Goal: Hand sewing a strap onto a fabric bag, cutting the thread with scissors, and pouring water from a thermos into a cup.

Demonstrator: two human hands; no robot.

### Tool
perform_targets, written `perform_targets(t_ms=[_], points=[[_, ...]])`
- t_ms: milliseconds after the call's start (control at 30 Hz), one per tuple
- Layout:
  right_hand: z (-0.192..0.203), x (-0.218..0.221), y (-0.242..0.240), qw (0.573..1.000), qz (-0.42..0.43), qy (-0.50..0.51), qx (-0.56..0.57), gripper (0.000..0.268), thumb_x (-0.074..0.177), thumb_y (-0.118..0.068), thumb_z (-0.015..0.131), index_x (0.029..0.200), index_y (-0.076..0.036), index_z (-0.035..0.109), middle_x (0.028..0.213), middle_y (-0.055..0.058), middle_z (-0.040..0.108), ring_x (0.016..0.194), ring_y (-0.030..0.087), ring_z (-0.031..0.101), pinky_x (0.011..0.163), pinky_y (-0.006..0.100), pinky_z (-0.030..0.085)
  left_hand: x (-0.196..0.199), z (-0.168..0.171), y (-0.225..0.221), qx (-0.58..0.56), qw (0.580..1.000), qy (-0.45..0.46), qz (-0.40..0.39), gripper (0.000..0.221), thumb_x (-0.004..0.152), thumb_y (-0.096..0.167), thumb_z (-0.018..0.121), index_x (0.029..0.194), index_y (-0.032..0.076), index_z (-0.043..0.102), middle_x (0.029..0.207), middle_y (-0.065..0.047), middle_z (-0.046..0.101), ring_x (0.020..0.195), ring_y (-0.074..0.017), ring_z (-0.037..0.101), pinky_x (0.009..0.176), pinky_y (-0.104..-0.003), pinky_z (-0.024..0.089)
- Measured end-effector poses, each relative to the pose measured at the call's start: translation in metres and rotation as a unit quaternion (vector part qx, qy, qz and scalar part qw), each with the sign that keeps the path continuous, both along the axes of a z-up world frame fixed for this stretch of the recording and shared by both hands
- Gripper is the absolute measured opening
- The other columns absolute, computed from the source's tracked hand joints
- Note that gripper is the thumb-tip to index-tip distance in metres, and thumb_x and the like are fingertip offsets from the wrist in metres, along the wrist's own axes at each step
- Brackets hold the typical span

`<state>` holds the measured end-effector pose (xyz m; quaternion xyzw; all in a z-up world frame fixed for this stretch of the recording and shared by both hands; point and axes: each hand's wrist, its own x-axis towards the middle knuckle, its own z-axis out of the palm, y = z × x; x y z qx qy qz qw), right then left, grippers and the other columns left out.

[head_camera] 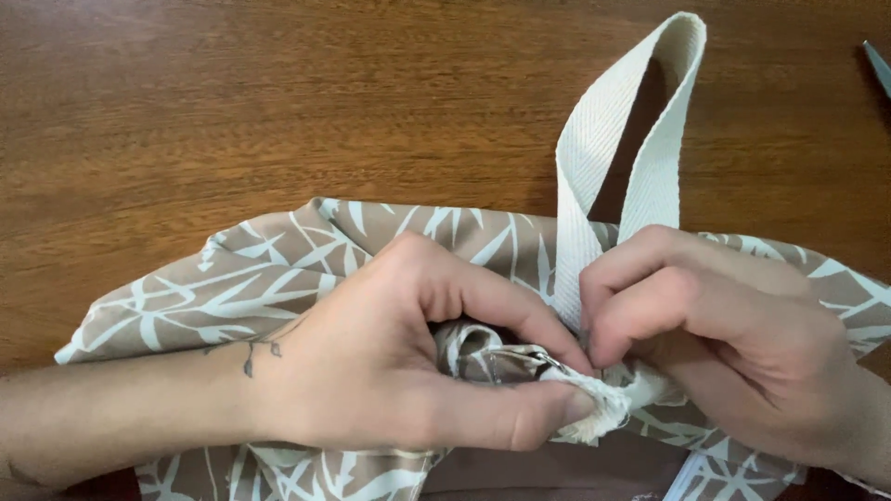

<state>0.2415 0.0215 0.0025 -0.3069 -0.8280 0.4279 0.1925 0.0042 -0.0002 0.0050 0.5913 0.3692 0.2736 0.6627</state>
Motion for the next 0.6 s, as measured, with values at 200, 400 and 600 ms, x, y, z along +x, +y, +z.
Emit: perform_targets(t_ms=[200,400,600], points=[[0.003,0.0,-0.004,0.998,-0.055,0.041,0.007,0.004,0.086,-0.01,0.059,0.088,-0.008,0.062,0.085,0.007,0.076,0.081,0.013,0.084,0.076,0.02,0.069,0.002,-0.002,-0.001,-0.01,0.999,-0.031,0.023,0.018,0.084,0.023,0.072,0.094,0.01,0.078,0.089,0.0,0.081,0.079,-0.0007,0.07,0.076,-0.015,0.059],[0.009,0.013,-0.008,0.998,-0.021,0.023,0.048,0.02,0.082,-0.012,0.066,0.102,-0.011,0.061,0.103,0.007,0.074,0.101,0.021,0.082,0.09,0.027,0.069,0.002,-0.003,-0.001,0.043,0.997,-0.01,0.071,0.012,0.084,0.02,0.074,0.087,0.009,0.077,0.075,0.004,0.077,0.067,0.0015,0.062,0.061,-0.017,0.053],[0.026,-0.007,-0.018,0.953,-0.007,-0.05,0.298,0.013,0.085,-0.019,0.072,0.097,-0.013,0.074,0.113,0.013,0.068,0.115,0.042,0.068,0.1,0.04,0.057,0.003,-0.003,-0.003,0.07,0.994,0.001,0.081,0.009,0.081,0.019,0.073,0.082,0.011,0.077,0.076,0.003,0.079,0.069,0.0013,0.066,0.062,-0.017,0.054]])
